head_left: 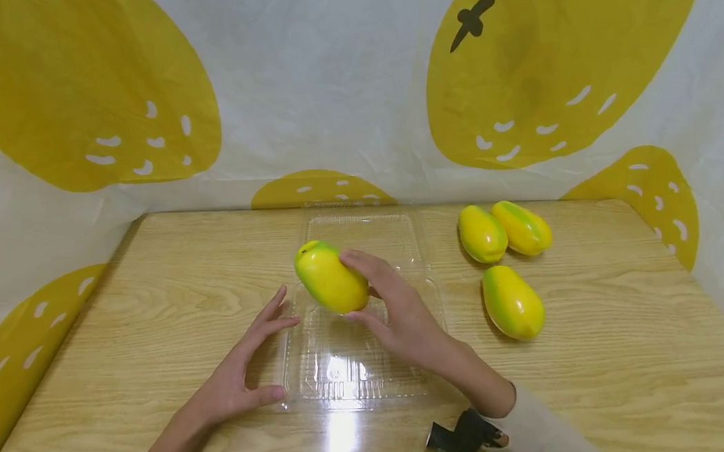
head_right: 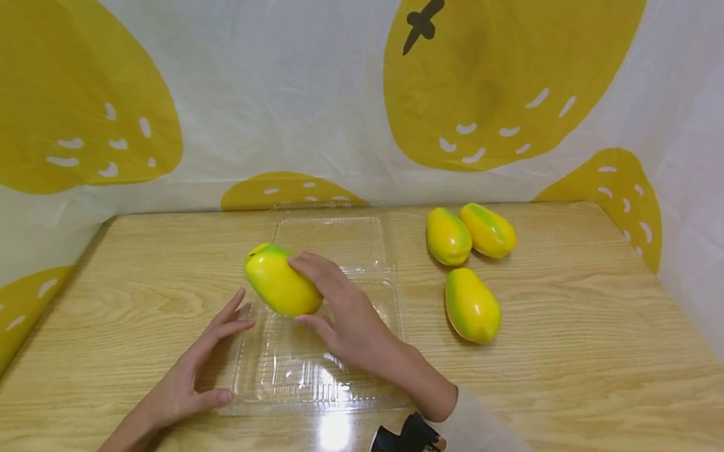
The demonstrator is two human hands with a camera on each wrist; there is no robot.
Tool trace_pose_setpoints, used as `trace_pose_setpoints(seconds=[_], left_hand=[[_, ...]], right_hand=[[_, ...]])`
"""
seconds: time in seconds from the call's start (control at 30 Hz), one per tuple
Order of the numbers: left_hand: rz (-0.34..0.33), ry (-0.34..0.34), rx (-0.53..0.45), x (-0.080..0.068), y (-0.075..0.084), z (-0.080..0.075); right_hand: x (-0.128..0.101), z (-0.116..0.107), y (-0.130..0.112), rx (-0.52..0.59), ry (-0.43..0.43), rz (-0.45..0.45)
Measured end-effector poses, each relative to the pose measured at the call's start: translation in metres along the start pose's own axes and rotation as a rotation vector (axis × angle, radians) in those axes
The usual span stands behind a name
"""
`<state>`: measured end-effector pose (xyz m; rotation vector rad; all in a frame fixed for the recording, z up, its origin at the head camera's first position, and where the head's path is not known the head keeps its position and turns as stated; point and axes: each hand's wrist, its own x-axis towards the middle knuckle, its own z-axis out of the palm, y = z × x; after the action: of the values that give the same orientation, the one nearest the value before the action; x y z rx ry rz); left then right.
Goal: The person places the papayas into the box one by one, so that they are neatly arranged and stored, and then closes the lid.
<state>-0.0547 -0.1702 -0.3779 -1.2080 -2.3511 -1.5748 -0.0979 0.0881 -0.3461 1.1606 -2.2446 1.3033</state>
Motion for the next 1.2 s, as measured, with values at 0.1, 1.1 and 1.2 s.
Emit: trace_pose_setpoints(seconds=[0.1,1.1,1.2], left_hand=[[-0.008,-0.002,-0.005,-0.001,0.000,0.000],[0.005,0.010,-0.022,0.001,0.000,-0.001],[0.010,0.011,-0.021,0.001,-0.001,-0.001]], right_hand=[[-0.002,0.003,0.004,-0.010,-0.029,0.004],[-0.014,0.017,0.010,-0.261,-0.219,0.096],[-0.014,0.017,0.010,-0.268,-0.229,0.102]])
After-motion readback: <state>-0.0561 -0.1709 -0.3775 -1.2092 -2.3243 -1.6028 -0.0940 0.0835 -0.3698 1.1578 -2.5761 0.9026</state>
